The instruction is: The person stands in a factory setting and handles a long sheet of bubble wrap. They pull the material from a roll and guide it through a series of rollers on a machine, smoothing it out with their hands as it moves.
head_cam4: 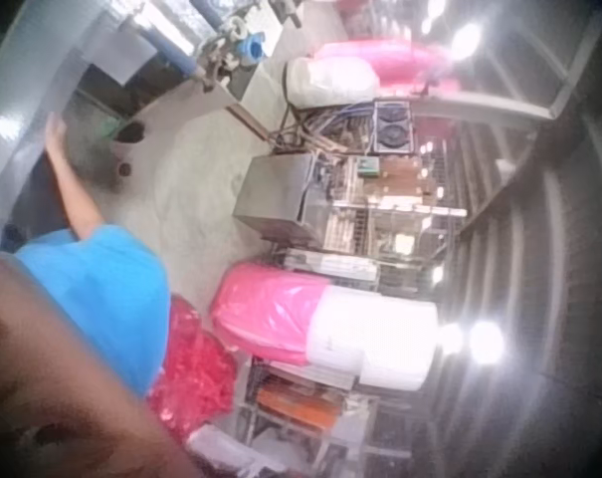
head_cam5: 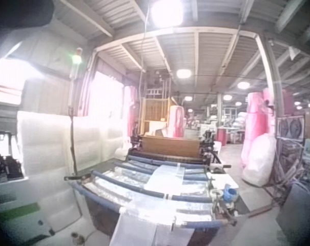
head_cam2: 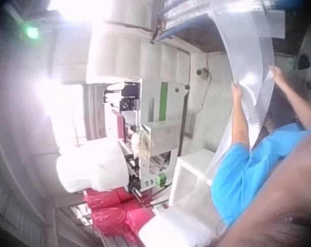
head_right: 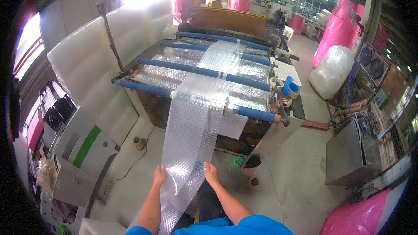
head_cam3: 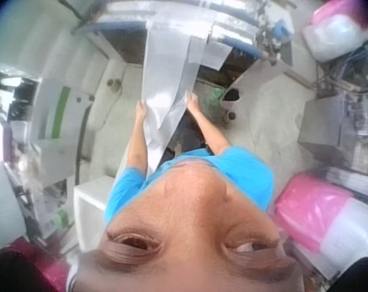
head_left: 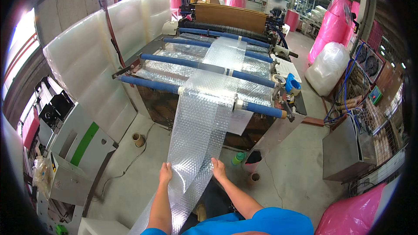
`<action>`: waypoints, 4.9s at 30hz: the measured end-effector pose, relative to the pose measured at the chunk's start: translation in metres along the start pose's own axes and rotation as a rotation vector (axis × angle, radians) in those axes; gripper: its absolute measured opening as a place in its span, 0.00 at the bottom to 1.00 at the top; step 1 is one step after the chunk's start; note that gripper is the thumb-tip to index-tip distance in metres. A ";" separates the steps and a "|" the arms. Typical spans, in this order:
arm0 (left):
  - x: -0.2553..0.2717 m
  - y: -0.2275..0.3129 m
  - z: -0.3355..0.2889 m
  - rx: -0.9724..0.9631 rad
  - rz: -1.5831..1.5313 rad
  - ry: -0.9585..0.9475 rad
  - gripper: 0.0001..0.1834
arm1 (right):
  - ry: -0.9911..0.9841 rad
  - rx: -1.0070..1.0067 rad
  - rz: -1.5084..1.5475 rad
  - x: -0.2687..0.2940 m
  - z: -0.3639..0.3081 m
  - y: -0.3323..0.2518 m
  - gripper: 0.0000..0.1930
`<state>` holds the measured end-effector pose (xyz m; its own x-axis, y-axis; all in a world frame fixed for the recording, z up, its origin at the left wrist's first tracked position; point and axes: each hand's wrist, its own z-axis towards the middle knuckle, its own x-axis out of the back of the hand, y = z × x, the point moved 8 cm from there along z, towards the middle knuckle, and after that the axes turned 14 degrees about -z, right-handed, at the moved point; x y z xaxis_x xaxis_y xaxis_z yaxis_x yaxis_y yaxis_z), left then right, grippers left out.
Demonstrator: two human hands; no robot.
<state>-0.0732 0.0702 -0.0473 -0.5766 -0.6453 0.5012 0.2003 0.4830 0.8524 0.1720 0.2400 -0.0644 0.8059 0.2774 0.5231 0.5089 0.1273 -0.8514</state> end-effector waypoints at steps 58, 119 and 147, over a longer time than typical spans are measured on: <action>0.052 0.047 -0.045 -0.139 0.156 0.176 0.20 | -0.104 0.149 0.025 0.008 -0.074 -0.035 0.21; 0.056 0.047 -0.051 0.068 0.040 -0.047 0.48 | -0.285 0.022 0.037 -0.022 -0.058 -0.014 0.17; 0.057 0.036 -0.051 0.036 -0.001 -0.012 0.38 | -0.265 0.037 0.111 -0.006 -0.079 -0.037 0.23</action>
<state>-0.0588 0.0209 0.0198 -0.5866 -0.6384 0.4984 0.1714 0.5035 0.8468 0.1724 0.1587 -0.0327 0.7462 0.5301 0.4027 0.4069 0.1157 -0.9061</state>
